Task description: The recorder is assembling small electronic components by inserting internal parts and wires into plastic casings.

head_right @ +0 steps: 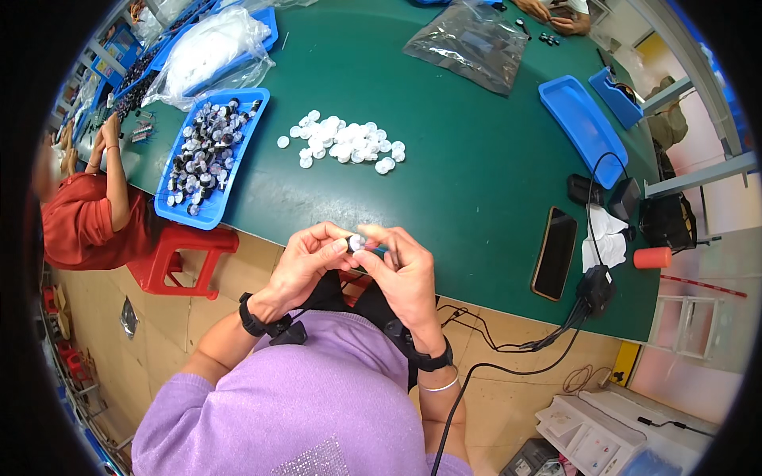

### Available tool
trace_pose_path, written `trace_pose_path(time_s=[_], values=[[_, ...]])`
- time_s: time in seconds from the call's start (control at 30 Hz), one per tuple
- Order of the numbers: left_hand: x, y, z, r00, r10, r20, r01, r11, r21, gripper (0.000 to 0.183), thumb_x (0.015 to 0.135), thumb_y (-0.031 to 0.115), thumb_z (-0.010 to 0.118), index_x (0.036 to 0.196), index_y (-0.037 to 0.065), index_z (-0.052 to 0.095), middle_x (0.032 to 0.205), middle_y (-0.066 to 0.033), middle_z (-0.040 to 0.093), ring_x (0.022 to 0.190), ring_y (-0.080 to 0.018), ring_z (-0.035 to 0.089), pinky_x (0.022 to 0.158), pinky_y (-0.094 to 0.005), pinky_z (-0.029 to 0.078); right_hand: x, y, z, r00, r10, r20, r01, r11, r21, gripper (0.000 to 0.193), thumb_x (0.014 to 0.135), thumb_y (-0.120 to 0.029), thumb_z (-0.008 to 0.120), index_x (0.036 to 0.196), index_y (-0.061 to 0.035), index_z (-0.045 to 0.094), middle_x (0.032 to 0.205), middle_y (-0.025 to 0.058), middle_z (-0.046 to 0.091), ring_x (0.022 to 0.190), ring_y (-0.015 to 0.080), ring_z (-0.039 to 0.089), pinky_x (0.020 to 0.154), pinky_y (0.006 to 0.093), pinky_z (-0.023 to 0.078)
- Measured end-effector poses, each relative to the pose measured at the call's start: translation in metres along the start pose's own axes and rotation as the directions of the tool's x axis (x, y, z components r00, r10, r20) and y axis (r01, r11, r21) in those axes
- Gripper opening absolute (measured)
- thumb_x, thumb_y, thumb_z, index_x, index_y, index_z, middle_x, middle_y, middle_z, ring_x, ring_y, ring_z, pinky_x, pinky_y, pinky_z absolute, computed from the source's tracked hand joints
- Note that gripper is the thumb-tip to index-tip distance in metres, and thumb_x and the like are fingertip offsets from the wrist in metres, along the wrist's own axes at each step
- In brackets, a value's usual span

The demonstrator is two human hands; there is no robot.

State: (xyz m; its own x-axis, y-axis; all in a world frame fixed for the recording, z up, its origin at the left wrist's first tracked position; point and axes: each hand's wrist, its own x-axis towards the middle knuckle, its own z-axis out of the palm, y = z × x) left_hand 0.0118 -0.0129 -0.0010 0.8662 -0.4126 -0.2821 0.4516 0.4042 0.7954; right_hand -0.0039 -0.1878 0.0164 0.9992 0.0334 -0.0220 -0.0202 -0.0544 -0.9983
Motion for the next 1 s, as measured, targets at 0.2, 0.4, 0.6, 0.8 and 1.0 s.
trace_pose_path(time_s=[0.2,0.4,0.6,0.8,1.0], values=[[-0.001,0.004,0.003,0.999,-0.036,0.007,0.036,0.999,0.007,0.021,0.091,0.016,0.061,0.104,0.0,0.058,0.096,-0.0095,0.066,0.085,-0.0135,0.064,0.078,-0.0252,0.052,0.002,0.008,-0.005,1.0,-0.006,-0.02,0.009,0.983,0.181,0.02,0.081,-0.003,0.071,0.101,-0.0031,0.069,0.086,-0.0031,0.06,0.054,-0.0028,0.032,0.047,0.0158,0.025],[-0.003,-0.002,0.001,0.996,0.09,0.003,-0.089,0.985,0.148,0.02,0.091,0.015,0.062,0.102,0.0,0.059,0.09,-0.0069,0.066,0.082,-0.0091,0.062,0.072,-0.022,0.052,0.002,0.003,-0.004,0.999,-0.018,0.047,0.016,0.999,0.047,0.012,0.081,-0.002,0.069,0.093,-0.0013,0.07,0.083,-0.0024,0.058,0.055,-0.0007,0.035,0.047,0.0173,0.027],[-0.007,-0.001,-0.004,0.996,-0.091,0.014,0.091,0.996,0.007,0.019,0.091,0.012,0.061,0.103,-0.002,0.059,0.093,-0.0094,0.066,0.08,-0.0124,0.064,0.076,-0.0251,0.053,0.001,-0.002,-0.005,0.98,-0.14,0.138,0.148,0.988,-0.05,0.01,0.082,0.0,0.065,0.092,-0.0001,0.068,0.08,0.0008,0.056,0.062,0.0046,0.045,0.053,0.021,0.035],[-0.002,-0.01,-0.01,0.981,-0.169,0.099,0.186,0.963,-0.197,0.02,0.091,0.015,0.06,0.103,-0.002,0.058,0.092,-0.0102,0.065,0.079,-0.0141,0.065,0.076,-0.0248,0.054,0.002,-0.003,-0.011,0.965,-0.192,0.179,0.211,0.973,-0.095,0.016,0.082,0.001,0.065,0.098,-0.0001,0.067,0.082,0.0006,0.057,0.062,0.0045,0.047,0.054,0.0206,0.037],[0.002,0.004,-0.005,0.988,-0.129,0.083,0.141,0.976,-0.166,0.019,0.092,0.018,0.059,0.1,0.001,0.059,0.092,-0.0104,0.067,0.078,-0.0102,0.066,0.071,-0.0211,0.055,-0.006,0.006,-0.009,0.997,0.067,0.023,-0.071,0.963,0.262,0.031,0.082,0.002,0.067,0.113,0.0003,0.061,0.087,-0.0014,0.059,0.057,0.0,0.045,0.052,0.0152,0.035]])
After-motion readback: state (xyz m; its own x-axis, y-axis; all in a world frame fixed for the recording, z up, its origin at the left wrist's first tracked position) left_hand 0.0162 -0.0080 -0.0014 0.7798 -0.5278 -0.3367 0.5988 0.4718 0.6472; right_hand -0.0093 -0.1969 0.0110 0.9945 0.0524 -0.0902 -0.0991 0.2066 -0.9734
